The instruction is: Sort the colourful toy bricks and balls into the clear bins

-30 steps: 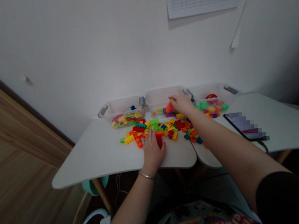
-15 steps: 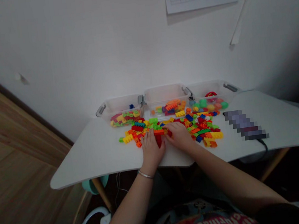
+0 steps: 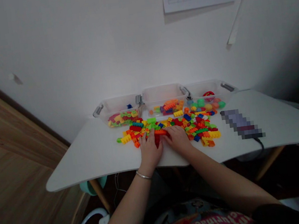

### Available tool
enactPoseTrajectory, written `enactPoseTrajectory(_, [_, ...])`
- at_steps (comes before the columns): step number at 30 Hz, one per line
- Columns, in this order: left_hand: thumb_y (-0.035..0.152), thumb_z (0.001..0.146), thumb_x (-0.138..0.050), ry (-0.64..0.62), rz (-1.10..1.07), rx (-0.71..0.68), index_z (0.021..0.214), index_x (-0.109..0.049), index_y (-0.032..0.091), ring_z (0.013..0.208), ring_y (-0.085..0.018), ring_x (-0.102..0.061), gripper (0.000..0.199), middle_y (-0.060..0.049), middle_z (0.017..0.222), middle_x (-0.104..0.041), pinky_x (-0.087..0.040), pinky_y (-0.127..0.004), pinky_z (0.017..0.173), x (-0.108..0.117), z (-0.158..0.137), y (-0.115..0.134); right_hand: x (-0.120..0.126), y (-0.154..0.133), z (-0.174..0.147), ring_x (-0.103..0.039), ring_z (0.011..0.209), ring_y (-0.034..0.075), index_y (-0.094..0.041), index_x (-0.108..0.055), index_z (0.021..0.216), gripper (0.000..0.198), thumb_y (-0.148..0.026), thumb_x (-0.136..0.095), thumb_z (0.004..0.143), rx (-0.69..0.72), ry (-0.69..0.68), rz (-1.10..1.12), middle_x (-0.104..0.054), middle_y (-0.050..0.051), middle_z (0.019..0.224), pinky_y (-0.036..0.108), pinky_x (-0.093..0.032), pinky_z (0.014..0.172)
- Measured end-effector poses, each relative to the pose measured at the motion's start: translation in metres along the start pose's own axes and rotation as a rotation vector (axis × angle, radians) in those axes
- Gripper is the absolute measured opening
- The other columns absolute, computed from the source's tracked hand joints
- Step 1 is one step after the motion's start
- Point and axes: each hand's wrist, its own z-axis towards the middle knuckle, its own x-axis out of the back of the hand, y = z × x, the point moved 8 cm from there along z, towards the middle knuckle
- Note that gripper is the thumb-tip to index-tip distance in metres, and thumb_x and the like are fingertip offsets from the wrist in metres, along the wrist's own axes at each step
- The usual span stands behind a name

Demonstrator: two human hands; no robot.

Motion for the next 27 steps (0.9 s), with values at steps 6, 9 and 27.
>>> enactPoseTrajectory(6, [0.031, 0.087, -0.054, -0.04, -0.008, 0.0, 0.141, -0.047, 0.02, 0.135, -0.034, -0.041, 0.055, -0.008, 0.138, -0.058, -0.026, -0.057, 0.116, -0.001, 0.0, 0.001, 0.001, 0.008, 0.001, -0.059, 0.1, 0.026, -0.02, -0.066, 0.102, 0.018, -0.022, -0.058, 0.086, -0.071, 0.006, 0.063, -0.07, 0.009, 0.101, 0.041, -0.043, 0.092])
enactPoseTrajectory(9, [0.031, 0.087, -0.054, -0.045, -0.011, -0.006, 0.137, -0.051, 0.019, 0.135, -0.034, -0.041, 0.051, -0.008, 0.137, -0.059, -0.026, -0.056, 0.116, 0.0, -0.001, 0.002, 0.001, 0.009, 0.001, -0.058, 0.097, 0.026, -0.02, -0.064, 0.094, 0.012, -0.02, -0.059, 0.083, -0.076, 0.005, 0.077, -0.069, 0.008, 0.096, 0.039, -0.043, 0.089])
enactPoseTrajectory(27, [0.03, 0.088, -0.054, 0.078, 0.118, 0.057, 0.128, -0.06, 0.018, 0.134, -0.032, -0.042, 0.042, -0.013, 0.14, -0.055, -0.033, -0.053, 0.113, 0.045, 0.011, -0.048, 0.01, 0.018, -0.005, -0.059, 0.087, 0.025, -0.022, -0.058, 0.088, 0.008, -0.027, -0.057, 0.081, -0.207, 0.103, 0.067, -0.066, 0.007, 0.088, 0.037, -0.044, 0.078])
